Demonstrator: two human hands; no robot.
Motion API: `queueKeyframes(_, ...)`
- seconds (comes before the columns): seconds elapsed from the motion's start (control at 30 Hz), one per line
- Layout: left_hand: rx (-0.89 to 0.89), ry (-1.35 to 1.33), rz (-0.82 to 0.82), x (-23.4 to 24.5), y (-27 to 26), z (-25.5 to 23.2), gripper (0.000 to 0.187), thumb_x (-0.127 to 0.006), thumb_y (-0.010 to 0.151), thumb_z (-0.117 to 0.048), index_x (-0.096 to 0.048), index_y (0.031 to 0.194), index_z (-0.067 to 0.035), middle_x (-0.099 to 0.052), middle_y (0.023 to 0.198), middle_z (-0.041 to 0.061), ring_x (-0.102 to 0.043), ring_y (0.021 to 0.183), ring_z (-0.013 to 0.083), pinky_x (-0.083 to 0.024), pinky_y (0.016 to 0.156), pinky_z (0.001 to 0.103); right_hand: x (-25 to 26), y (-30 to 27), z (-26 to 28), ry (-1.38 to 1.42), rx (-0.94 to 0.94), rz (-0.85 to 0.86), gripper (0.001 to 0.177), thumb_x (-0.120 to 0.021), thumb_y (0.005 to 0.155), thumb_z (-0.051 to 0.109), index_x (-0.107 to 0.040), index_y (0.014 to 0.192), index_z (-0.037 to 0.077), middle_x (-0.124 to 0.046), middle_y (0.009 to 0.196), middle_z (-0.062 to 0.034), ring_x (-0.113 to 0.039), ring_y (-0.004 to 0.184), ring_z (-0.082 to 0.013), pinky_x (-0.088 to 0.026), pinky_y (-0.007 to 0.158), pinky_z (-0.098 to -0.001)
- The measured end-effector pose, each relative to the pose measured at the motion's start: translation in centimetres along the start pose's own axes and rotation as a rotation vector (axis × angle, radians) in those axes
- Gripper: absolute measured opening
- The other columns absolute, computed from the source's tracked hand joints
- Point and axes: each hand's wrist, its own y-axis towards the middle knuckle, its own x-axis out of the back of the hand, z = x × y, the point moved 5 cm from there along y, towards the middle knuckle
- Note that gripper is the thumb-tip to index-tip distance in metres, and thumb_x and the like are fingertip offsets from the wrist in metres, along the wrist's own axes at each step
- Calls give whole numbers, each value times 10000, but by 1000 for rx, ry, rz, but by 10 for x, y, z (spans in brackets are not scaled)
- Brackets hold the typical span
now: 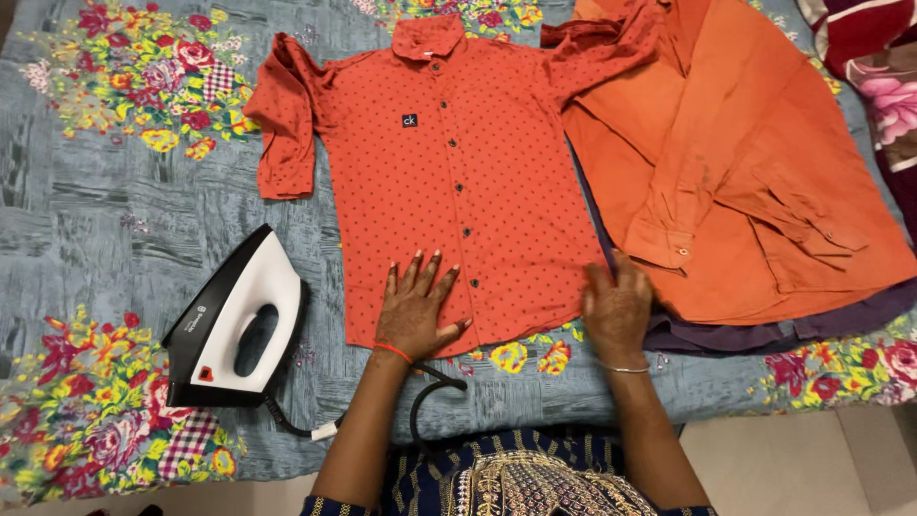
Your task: The person irons an orange long-sleeved shirt on a bed, smoothing the body, sleeves, and collar with a steam iron. The person then switches to a red polka-dotted shirt, irons the body and sleeves, and folds the shirt.
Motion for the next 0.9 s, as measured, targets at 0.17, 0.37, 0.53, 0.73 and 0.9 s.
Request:
queueKeyframes(0.17,-25,-70,-174,-18,5,15,671,-688,854,-538,-567,1430,-217,-378,1628,78,-236,1562,288,-105,1271,601,0,-7,62,183,392,148,595,-652,891,513,-542,1450,342,-334,1600,-197,-346,1445,-444,-299,1111,-641)
queueKeyframes(0.37,481,88,-580,26,-35,94,624,-776,774,-393,-643,1306,-95,-486,1503,220,-362,1426,447,-202,1136,687,-5,-24,71,186,519,380,553,-604,909,529,-560,1430,346,-378,1592,-91,-351,1462,-357,-237,1149,-662)
queueKeyframes(0.53,749,187,-575,52,-85,109,480,-765,832,-313,-663,1264,-129,-553,1359,207,-487,1323,399,-386,1110,545,-2,-21,67,240,482,344,497,-617,911,498,-607,1370,308,-442,1565,-91,-392,1450,-350,-246,1159,-638)
queueKeyframes(0.73,735,386,-458,39,-86,107,510,-723,852,-236,-664,1351,-143,-577,1238,163,-575,1110,354,-456,1003,469,-1,-23,66,258,455,324,505,-631,919,497,-620,1381,295,-471,1557,-76,-404,1450,-331,-245,1185,-610)
queueKeyframes(0.9,825,391,-333,27,-91,115,544,-642,996,-155,-587,1525,-270,-580,1109,197,-593,987,376,-483,897,488,-3,-20,69,243,453,339,508,-641,908,500,-619,1371,292,-461,1552,-83,-399,1446,-340,-234,1171,-615)
